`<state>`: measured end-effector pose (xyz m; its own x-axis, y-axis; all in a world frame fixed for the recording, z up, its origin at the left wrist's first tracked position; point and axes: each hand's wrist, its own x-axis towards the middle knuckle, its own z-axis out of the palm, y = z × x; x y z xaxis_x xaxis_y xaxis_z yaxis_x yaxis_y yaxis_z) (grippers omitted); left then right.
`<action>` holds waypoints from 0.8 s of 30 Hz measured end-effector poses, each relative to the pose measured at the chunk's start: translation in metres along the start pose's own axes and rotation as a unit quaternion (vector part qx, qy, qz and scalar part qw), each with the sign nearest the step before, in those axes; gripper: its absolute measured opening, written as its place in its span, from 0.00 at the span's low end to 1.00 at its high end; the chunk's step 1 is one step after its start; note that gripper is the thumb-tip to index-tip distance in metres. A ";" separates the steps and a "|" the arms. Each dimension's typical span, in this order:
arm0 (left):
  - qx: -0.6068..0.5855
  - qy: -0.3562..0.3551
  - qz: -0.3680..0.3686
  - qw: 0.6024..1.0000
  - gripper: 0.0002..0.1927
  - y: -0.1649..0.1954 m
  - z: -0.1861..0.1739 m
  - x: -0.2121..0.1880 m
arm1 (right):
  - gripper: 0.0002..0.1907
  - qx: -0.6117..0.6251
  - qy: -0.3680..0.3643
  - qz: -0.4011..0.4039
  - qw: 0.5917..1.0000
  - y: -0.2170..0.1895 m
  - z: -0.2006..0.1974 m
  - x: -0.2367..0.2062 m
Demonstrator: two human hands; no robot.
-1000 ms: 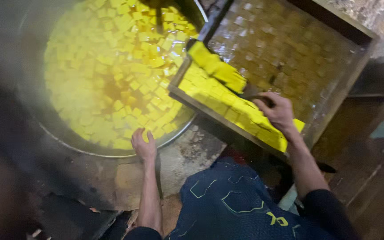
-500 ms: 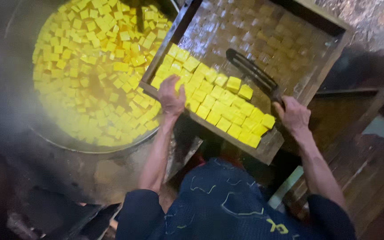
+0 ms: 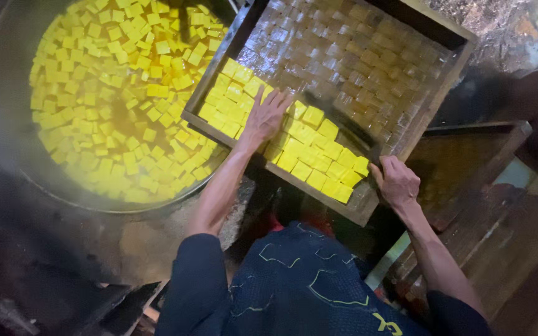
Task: The person uses a slotted spatula to scoop yellow cubes from a large steaming pot and places them into a wooden tray. The person repeats this action continuously, arranging the cubes in rows within the tray.
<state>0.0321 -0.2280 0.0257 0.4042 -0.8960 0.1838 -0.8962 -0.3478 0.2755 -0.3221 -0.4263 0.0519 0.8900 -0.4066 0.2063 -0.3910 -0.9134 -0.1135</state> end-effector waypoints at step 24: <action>-0.046 0.132 -0.532 0.835 0.27 -0.154 -0.044 -0.370 | 0.33 0.144 -0.412 0.045 0.899 -0.483 0.173 0.178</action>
<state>0.0287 0.1691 -0.0428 0.9999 0.0020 -0.0126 0.0078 -0.8748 0.4844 0.0654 -0.0537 -0.0252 0.7760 -0.2175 -0.5920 -0.4988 -0.7862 -0.3649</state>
